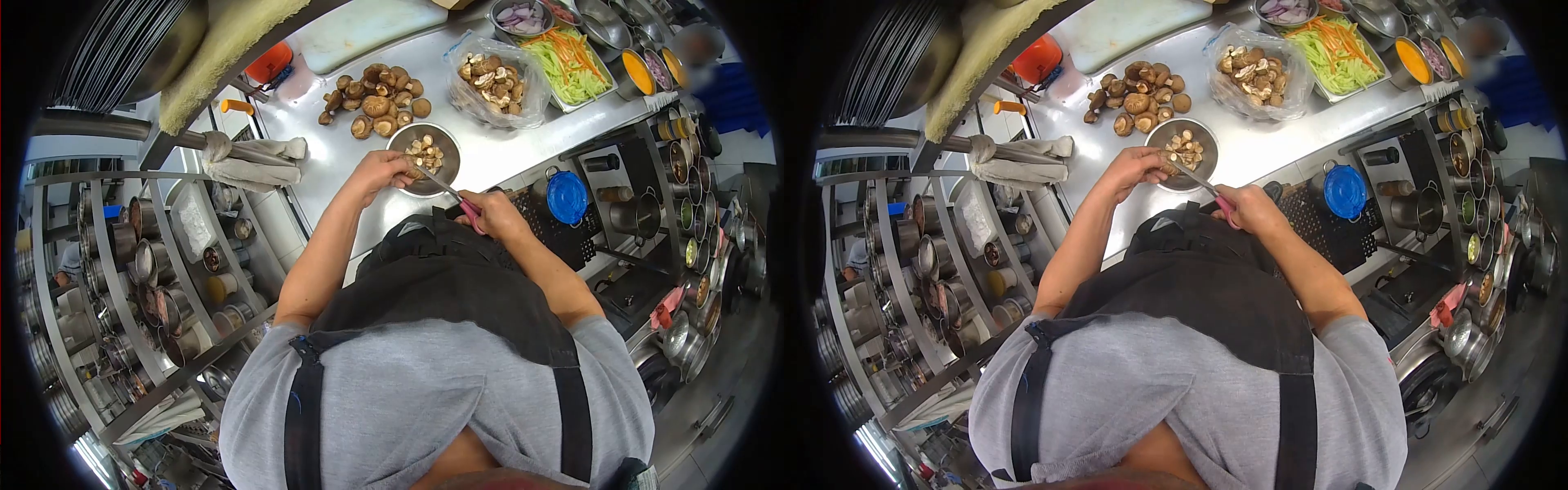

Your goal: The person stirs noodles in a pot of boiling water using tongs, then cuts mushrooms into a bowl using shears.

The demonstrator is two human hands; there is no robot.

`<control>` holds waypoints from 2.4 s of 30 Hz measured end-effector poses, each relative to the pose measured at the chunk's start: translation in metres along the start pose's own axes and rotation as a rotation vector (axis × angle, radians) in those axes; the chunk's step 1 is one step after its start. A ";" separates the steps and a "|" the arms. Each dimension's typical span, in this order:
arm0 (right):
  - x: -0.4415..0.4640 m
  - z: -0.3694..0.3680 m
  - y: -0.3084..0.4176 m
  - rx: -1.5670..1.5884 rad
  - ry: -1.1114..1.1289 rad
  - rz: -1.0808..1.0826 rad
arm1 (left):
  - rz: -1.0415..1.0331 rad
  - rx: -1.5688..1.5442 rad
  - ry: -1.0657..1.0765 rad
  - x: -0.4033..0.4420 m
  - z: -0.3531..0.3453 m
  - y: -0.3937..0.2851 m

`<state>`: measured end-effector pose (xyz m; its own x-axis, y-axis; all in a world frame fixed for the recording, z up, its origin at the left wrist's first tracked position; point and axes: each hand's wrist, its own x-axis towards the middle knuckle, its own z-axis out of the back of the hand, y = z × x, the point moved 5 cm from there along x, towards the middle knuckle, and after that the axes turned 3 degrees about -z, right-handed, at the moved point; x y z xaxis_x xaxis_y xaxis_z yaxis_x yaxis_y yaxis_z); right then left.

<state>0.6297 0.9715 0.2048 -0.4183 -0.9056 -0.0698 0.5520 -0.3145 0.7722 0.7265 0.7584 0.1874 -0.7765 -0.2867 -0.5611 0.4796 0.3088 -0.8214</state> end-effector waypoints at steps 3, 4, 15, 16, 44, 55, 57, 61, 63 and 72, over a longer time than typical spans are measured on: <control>0.004 0.000 0.011 0.024 -0.018 -0.034 | -0.044 -0.008 0.011 0.003 -0.002 0.001; 0.007 0.000 0.016 0.041 -0.007 -0.082 | -0.028 0.013 0.040 0.001 -0.007 -0.001; 0.009 -0.010 0.003 -0.029 0.075 -0.029 | 0.116 0.052 -0.040 0.007 -0.003 0.011; 0.009 -0.009 0.005 -0.045 0.069 -0.017 | 0.117 0.035 -0.042 0.007 -0.004 0.011; -0.005 0.001 -0.012 0.569 -0.023 -0.383 | -0.229 0.012 -0.128 -0.008 -0.005 -0.029; -0.001 0.024 -0.002 0.744 0.065 -0.385 | -0.379 -0.048 -0.013 0.012 -0.063 -0.083; 0.002 0.033 -0.005 0.707 0.034 -0.369 | -0.405 0.006 -0.021 0.018 -0.069 -0.088; 0.006 0.047 -0.020 0.612 0.017 -0.386 | -0.455 0.081 0.024 0.039 -0.073 -0.097; 0.007 0.054 -0.022 0.670 -0.034 -0.394 | -0.453 0.100 0.030 0.045 -0.080 -0.106; 0.019 0.067 -0.057 0.624 -0.142 -0.444 | -0.380 0.090 0.026 0.097 -0.100 -0.121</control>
<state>0.5416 0.9914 0.2015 -0.6171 -0.6736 -0.4068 -0.1795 -0.3829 0.9062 0.5519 0.7841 0.2430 -0.9150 -0.3422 -0.2138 0.1893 0.1040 -0.9764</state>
